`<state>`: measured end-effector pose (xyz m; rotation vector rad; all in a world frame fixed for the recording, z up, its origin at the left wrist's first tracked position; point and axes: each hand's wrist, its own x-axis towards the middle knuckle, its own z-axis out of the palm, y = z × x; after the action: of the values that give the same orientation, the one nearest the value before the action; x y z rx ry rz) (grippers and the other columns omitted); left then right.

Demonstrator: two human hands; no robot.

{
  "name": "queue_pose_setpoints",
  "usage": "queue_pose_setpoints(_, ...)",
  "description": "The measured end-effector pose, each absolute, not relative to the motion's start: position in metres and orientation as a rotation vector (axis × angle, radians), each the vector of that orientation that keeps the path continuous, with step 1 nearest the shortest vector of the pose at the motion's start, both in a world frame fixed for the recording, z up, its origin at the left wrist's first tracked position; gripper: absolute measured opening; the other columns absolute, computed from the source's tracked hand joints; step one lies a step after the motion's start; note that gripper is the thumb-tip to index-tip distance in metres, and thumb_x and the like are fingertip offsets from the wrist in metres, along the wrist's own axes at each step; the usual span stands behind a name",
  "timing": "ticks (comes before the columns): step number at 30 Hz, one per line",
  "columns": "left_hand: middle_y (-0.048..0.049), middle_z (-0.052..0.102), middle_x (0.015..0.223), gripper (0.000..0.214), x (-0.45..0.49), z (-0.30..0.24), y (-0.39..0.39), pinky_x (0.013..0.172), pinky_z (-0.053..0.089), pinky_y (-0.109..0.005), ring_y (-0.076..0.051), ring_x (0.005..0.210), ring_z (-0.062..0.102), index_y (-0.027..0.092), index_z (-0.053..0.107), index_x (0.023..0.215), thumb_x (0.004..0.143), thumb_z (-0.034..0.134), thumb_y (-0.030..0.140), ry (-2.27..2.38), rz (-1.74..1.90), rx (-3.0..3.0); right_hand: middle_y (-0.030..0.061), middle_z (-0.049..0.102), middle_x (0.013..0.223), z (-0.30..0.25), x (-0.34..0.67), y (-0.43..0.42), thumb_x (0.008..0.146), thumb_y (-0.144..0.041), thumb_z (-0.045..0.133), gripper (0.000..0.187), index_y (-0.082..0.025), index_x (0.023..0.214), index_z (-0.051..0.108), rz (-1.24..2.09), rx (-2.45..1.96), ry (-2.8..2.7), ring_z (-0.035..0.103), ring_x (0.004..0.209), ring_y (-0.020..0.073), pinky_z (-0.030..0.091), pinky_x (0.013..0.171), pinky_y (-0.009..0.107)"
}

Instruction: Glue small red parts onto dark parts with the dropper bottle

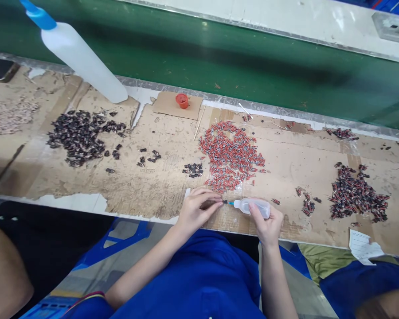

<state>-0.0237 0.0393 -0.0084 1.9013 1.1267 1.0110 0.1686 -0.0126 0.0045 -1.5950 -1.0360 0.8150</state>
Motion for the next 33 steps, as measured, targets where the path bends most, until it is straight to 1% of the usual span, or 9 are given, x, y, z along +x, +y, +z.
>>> queue_pose_setpoints(8, -0.0021, 0.075, 0.078, 0.002, -0.023, -0.009, 0.039, 0.072, 0.056, -0.031, -0.017, 0.075, 0.069, 0.021, 0.07, 0.082, 0.081, 0.072, 0.021, 1.133, 1.02, 1.908, 0.0051, 0.075, 0.068, 0.009, 0.165, -0.013, 0.077, -0.036, 0.069, 0.018, -0.018, 0.073, 0.074, 0.757, -1.636, -1.006, 0.07, 0.059, 0.0204, 0.055, 0.055, 0.029)
queue_pose_setpoints(14, -0.003, 0.075, 0.08, 0.004, -0.024, -0.01, 0.038, 0.071, 0.057, -0.031, -0.018, 0.078, 0.07, 0.021, 0.072, 0.084, 0.081, 0.072, 0.023, 1.159, 0.994, 1.861, 0.0072, 0.075, 0.077, -0.009, 0.197, -0.023, 0.076, -0.04, 0.07, 0.024, -0.017, 0.083, 0.074, 0.698, -1.568, -0.886, 0.07, 0.067, 0.0215, 0.054, 0.061, 0.031)
queue_pose_setpoints(17, -0.0026, 0.075, 0.079, 0.006, -0.024, -0.01, 0.039, 0.074, 0.057, -0.032, -0.018, 0.077, 0.069, 0.021, 0.072, 0.086, 0.08, 0.072, 0.023, 1.132, 0.996, 1.861, 0.0075, 0.075, 0.078, -0.007, 0.217, -0.02, 0.072, -0.043, 0.072, 0.028, -0.017, 0.084, 0.072, 0.661, -1.565, -0.968, 0.069, 0.066, 0.0212, 0.053, 0.059, 0.031)
queue_pose_setpoints(20, -0.0031, 0.075, 0.08, 0.007, -0.024, -0.009, 0.039, 0.075, 0.056, -0.033, -0.017, 0.077, 0.069, 0.021, 0.071, 0.088, 0.081, 0.071, 0.022, 1.106, 1.011, 1.873, 0.0061, 0.075, 0.079, 0.005, 0.226, -0.011, 0.068, -0.038, 0.075, 0.025, -0.02, 0.085, 0.071, 0.676, -1.627, -1.196, 0.068, 0.065, 0.0205, 0.052, 0.058, 0.031)
queue_pose_setpoints(23, -0.0034, 0.075, 0.081, 0.009, -0.025, -0.01, 0.04, 0.074, 0.055, -0.032, -0.018, 0.078, 0.067, 0.021, 0.071, 0.091, 0.082, 0.07, 0.02, 1.078, 1.019, 1.907, 0.0061, 0.074, 0.084, 0.018, 0.223, 0.0, 0.068, -0.032, 0.075, 0.021, -0.022, 0.086, 0.07, 0.693, -1.628, -1.48, 0.068, 0.075, 0.0221, 0.053, 0.067, 0.035)
queue_pose_setpoints(25, -0.0037, 0.074, 0.083, 0.01, -0.025, -0.01, 0.041, 0.075, 0.054, -0.034, -0.018, 0.081, 0.066, 0.022, 0.071, 0.092, 0.083, 0.069, 0.02, 1.057, 1.016, 1.948, 0.007, 0.074, 0.091, 0.023, 0.219, 0.007, 0.068, -0.034, 0.076, 0.022, -0.023, 0.087, 0.071, 0.669, -1.61, -1.622, 0.067, 0.086, 0.0245, 0.052, 0.078, 0.04)
queue_pose_setpoints(27, -0.0041, 0.073, 0.084, 0.01, -0.025, -0.01, 0.042, 0.078, 0.053, -0.035, -0.019, 0.084, 0.063, 0.022, 0.071, 0.094, 0.085, 0.067, 0.021, 1.037, 1.007, 1.996, 0.0078, 0.074, 0.097, 0.025, 0.215, 0.013, 0.072, -0.039, 0.073, 0.023, -0.024, 0.089, 0.072, 0.641, -1.65, -1.64, 0.065, 0.091, 0.025, 0.05, 0.079, 0.04)
queue_pose_setpoints(30, -0.0046, 0.071, 0.085, 0.011, -0.025, -0.008, 0.043, 0.08, 0.051, -0.035, -0.02, 0.087, 0.059, 0.022, 0.071, 0.095, 0.086, 0.065, 0.02, 1.039, 0.977, 2.046, 0.0071, 0.074, 0.089, 0.025, 0.207, 0.021, 0.082, -0.045, 0.063, 0.024, -0.024, 0.085, 0.073, 0.576, -1.816, -1.456, 0.063, 0.084, 0.023, 0.047, 0.073, 0.036)
queue_pose_setpoints(33, -0.0049, 0.068, 0.087, 0.014, -0.025, -0.006, 0.041, 0.081, 0.05, -0.035, -0.02, 0.09, 0.056, 0.022, 0.071, 0.097, 0.087, 0.062, 0.018, 1.058, 0.944, 2.063, 0.0056, 0.075, 0.082, 0.021, 0.201, 0.03, 0.079, -0.046, 0.067, 0.024, -0.023, 0.078, 0.074, 0.599, -1.948, -1.34, 0.064, 0.084, 0.0238, 0.046, 0.08, 0.038)
